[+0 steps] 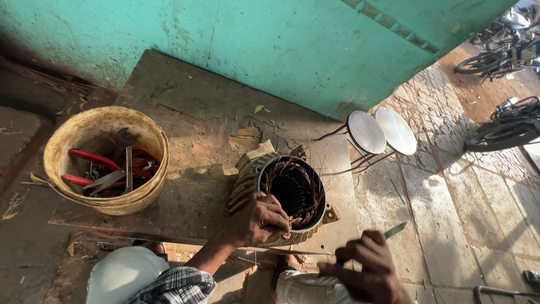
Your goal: The person uses a small flat tool to scrape and clean the copper windings inside a motor stator. They repeatedly scrape the slots and then use their hands to pull out loose debris. The person rotates the stator to access different sections and eventually flips it over to inspect the exterior.
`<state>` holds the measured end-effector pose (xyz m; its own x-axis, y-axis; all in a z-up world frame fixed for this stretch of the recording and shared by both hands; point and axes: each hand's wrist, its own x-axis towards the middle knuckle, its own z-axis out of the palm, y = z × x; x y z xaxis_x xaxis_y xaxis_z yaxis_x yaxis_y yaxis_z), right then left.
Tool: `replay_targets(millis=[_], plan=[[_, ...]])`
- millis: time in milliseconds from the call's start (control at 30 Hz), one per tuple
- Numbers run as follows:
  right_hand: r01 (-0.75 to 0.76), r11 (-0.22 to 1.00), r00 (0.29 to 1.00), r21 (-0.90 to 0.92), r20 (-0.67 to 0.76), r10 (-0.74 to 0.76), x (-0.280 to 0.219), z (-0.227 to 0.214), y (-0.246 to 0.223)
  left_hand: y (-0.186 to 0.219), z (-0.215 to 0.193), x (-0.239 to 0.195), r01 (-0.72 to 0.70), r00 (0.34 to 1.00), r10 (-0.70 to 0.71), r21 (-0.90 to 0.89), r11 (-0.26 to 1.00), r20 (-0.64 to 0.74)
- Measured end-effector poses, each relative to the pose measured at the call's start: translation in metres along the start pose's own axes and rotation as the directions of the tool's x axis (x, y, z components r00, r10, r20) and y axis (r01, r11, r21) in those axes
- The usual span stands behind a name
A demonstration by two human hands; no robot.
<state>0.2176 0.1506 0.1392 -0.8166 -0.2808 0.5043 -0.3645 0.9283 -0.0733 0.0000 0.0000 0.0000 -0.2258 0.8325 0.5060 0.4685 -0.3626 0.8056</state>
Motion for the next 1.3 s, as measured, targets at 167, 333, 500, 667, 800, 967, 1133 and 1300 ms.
replay_targets(millis=[167, 333, 500, 667, 800, 967, 1133, 1300], plan=[[0.097, 0.994, 0.948, -0.051, 0.309, -0.077, 0.029, 0.015, 0.04, -0.004, 0.004, -0.001, -0.014, 1.0, 0.014, 0.006, 1.0, -0.005], [0.426, 0.905, 0.748, -0.018, 0.57, -0.34, 0.048, 0.05, 0.062, -0.009, 0.002, 0.002, -0.04, 0.999, 0.04, 0.032, 0.999, 0.01], [0.462, 0.882, 0.687, 0.098, 0.59, -0.425, 0.046, 0.038, 0.042, -0.001, -0.002, 0.001, -0.039, 0.999, 0.039, -0.007, 0.999, 0.009], [-0.031, 0.967, 0.999, 0.253, -0.009, 0.035, 0.002, -0.015, 0.0, 0.005, -0.002, 0.002, -0.031, 0.999, 0.031, 0.013, 0.999, -0.027], [-0.735, 0.418, 0.393, 0.533, -0.167, 0.904, -0.056, 0.051, -0.029, 0.011, 0.007, 0.002, 0.009, 0.992, -0.005, 0.029, 1.0, -0.126], [-0.659, 0.153, 0.137, 0.737, -0.083, 0.987, -0.058, 0.131, -0.053, 0.01, 0.016, 0.006, -0.004, 0.948, 0.02, 0.049, 0.999, -0.317], [-0.577, 0.209, 0.098, 0.789, -0.187, 0.977, -0.028, 0.14, -0.066, 0.005, 0.01, 0.001, -0.007, 0.945, 0.015, 0.026, 1.0, -0.326], [-0.61, 0.462, 0.529, 0.644, -0.104, 0.842, -0.048, 0.119, -0.056, -0.001, 0.005, 0.001, -0.043, 0.958, 0.04, -0.007, 0.999, -0.283]])
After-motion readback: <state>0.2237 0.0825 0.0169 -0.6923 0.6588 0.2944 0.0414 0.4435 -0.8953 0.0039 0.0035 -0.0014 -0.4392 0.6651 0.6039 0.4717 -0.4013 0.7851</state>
